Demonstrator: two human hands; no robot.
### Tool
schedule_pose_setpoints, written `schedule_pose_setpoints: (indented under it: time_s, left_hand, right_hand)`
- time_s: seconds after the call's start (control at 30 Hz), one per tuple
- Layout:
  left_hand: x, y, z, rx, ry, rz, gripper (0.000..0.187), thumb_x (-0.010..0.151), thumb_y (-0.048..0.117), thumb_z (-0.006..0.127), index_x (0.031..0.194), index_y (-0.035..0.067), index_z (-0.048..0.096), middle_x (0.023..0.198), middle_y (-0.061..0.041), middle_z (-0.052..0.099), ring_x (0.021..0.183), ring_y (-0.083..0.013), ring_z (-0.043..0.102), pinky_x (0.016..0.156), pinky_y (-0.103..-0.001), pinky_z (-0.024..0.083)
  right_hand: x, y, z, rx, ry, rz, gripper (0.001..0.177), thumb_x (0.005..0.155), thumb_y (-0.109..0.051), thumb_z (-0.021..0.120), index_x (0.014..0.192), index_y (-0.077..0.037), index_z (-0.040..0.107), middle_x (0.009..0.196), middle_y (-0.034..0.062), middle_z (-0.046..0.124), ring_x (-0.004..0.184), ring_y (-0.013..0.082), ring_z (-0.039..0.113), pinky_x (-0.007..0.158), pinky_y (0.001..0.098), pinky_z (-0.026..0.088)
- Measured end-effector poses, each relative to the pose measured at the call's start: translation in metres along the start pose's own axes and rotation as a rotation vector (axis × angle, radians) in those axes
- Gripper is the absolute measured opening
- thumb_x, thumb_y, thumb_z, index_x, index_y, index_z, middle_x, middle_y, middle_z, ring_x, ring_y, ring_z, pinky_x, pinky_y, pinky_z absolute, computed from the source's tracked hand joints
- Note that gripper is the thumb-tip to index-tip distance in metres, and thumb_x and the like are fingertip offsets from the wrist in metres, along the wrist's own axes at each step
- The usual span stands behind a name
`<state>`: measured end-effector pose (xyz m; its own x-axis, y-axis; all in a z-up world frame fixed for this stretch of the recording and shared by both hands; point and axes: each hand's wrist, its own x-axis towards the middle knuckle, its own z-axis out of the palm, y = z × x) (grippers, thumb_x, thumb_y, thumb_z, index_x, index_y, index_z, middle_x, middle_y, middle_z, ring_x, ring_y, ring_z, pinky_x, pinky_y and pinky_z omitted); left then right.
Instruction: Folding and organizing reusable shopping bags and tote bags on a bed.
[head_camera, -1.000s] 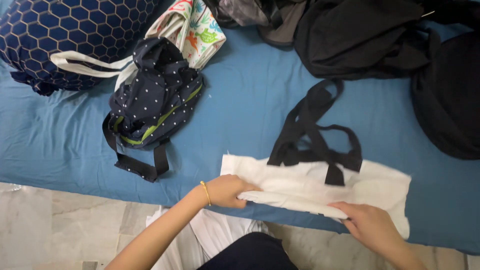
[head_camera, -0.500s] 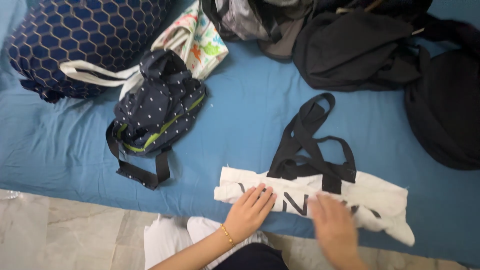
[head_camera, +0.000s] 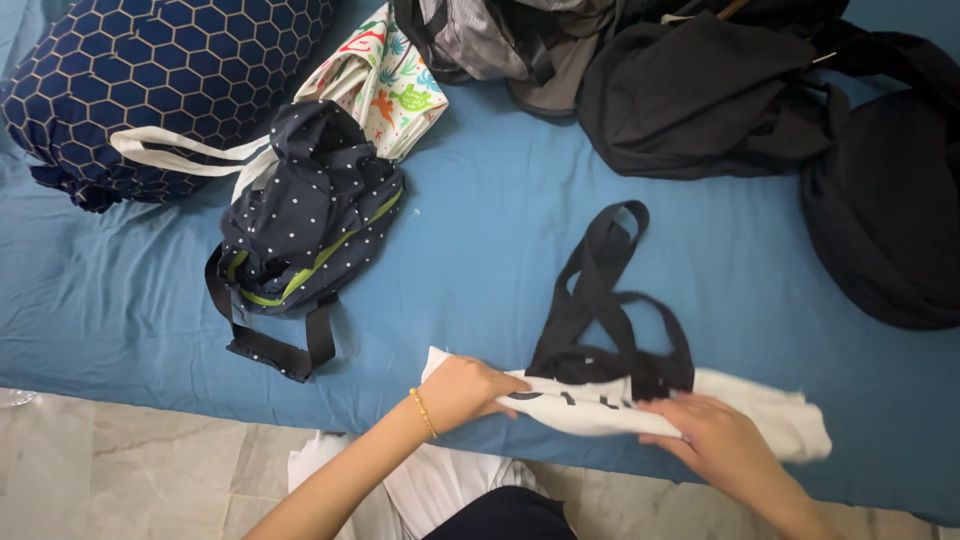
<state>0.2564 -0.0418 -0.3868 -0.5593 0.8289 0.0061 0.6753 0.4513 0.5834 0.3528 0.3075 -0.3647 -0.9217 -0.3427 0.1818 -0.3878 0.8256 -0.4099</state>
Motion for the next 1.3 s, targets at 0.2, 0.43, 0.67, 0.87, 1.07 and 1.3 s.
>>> schedule_pose_setpoints:
  time_s: [0.2, 0.43, 0.67, 0.87, 1.07, 1.3]
  left_hand:
    - [0.011, -0.038, -0.005, -0.192, -0.102, -0.083, 0.041, 0.08, 0.054, 0.075, 0.103, 0.019, 0.073, 0.085, -0.007, 0.076, 0.076, -0.0327, 0.072, 0.067, -0.042, 0.055]
    - [0.02, -0.023, -0.013, 0.193, -0.071, -0.333, 0.071, 0.068, 0.063, 0.08, 0.121, 0.019, 0.066, 0.101, -0.007, 0.071, 0.1, -0.0284, 0.069, 0.085, -0.041, 0.052]
    - [0.042, 0.055, 0.051, 0.364, 0.261, 0.087, 0.094, 0.072, 0.051, 0.081, 0.154, 0.023, 0.045, 0.162, -0.002, 0.041, 0.147, -0.025, 0.041, 0.118, -0.052, 0.035]
    - [0.049, 0.047, 0.059, 0.355, 0.208, 0.106, 0.092, 0.079, 0.047, 0.078, 0.16, 0.024, 0.039, 0.163, 0.001, 0.042, 0.149, -0.022, 0.04, 0.121, -0.05, 0.034]
    - [0.051, 0.06, 0.057, 0.36, 0.213, 0.115, 0.094, 0.076, 0.046, 0.079, 0.156, 0.014, 0.041, 0.156, -0.002, 0.048, 0.146, -0.0199, 0.045, 0.12, -0.046, 0.036]
    - [0.113, 0.096, 0.14, 0.201, 0.201, -0.01, 0.071, 0.09, 0.049, 0.073, 0.124, -0.01, 0.049, 0.156, -0.032, 0.046, 0.11, -0.0362, 0.059, 0.11, -0.045, 0.046]
  right_hand:
    - [0.025, 0.045, 0.009, 0.231, -0.728, 0.61, 0.035, 0.086, -0.051, 0.075, 0.104, -0.021, 0.078, 0.071, 0.0075, 0.075, 0.07, 0.0242, 0.075, 0.067, 0.0355, 0.054]
    - [0.051, 0.048, 0.005, 0.111, -0.744, 0.792, 0.06, 0.068, -0.07, 0.076, 0.085, -0.013, 0.085, 0.068, 0.0109, 0.076, 0.07, 0.0287, 0.074, 0.067, 0.0401, 0.054]
    - [0.019, -0.019, 0.012, -0.444, -0.151, 0.714, 0.082, 0.063, -0.074, 0.076, 0.12, -0.015, 0.072, 0.108, 0.0077, 0.074, 0.104, 0.0273, 0.068, 0.09, 0.0419, 0.054]
    - [-0.059, -0.008, 0.102, -0.489, 0.21, 0.146, 0.062, 0.085, -0.055, 0.069, 0.135, -0.017, 0.067, 0.15, -0.0004, 0.056, 0.143, 0.0254, 0.049, 0.123, 0.0649, 0.009]
    - [-0.103, 0.035, 0.108, -0.32, 0.278, 0.394, 0.064, 0.094, -0.051, 0.05, 0.148, -0.018, 0.054, 0.159, 0.0113, 0.045, 0.156, 0.0353, 0.029, 0.125, 0.0667, -0.003]
    - [-0.109, 0.063, 0.13, -0.173, 0.899, 0.614, 0.095, 0.103, -0.044, 0.063, 0.164, -0.001, 0.004, 0.171, 0.0323, -0.007, 0.157, 0.0464, -0.007, 0.126, 0.0635, -0.002]
